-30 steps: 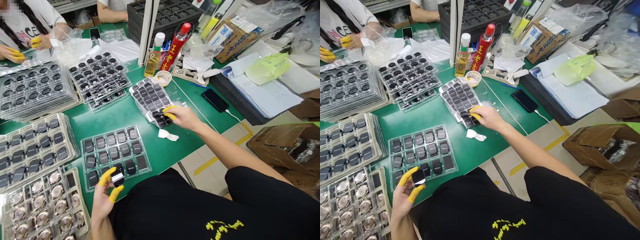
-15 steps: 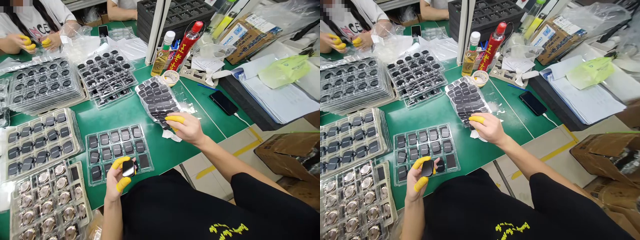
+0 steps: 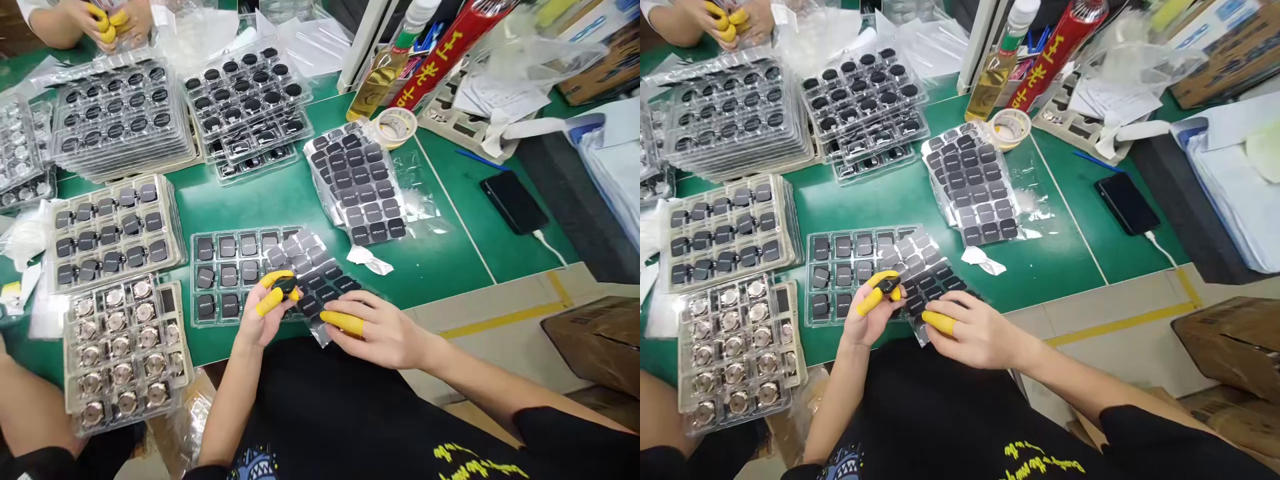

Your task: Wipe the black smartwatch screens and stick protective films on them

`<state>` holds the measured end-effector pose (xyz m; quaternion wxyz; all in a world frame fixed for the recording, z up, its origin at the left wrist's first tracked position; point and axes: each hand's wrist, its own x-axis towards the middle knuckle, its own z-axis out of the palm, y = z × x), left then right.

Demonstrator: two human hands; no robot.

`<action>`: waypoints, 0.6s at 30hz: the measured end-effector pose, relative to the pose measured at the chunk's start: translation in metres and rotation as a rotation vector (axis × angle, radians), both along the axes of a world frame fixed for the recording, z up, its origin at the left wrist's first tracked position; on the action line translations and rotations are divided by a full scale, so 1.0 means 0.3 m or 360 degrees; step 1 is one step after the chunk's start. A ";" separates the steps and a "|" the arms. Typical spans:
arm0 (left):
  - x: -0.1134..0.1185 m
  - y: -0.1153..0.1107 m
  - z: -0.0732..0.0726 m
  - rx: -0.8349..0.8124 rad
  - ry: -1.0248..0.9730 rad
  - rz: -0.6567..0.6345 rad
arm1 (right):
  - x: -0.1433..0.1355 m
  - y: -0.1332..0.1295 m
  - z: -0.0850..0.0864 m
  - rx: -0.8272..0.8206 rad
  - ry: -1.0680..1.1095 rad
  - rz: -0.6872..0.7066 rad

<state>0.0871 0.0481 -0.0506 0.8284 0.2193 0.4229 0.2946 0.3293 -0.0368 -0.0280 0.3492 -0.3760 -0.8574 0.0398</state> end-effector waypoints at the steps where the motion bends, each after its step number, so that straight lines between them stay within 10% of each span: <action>1: 0.010 -0.006 -0.008 -0.0006 0.0001 0.0000 | -0.013 -0.013 0.002 -0.0028 0.0026 0.0014; 7: 0.004 -0.026 -0.040 0.0368 0.0158 -0.0036 | -0.017 -0.089 -0.009 -0.0278 0.0221 0.0017; 10: -0.051 -0.026 -0.029 0.0747 0.0160 -0.0142 | 0.022 -0.089 -0.033 -0.0561 0.0602 -0.0484; 13: -0.110 -0.024 0.004 0.1155 0.0113 -0.0315 | 0.062 -0.023 -0.056 -0.1150 0.1154 -0.0971; 18: -0.167 -0.082 0.064 0.1595 0.0140 -0.0577 | 0.048 0.120 -0.052 -0.2116 0.1682 -0.0840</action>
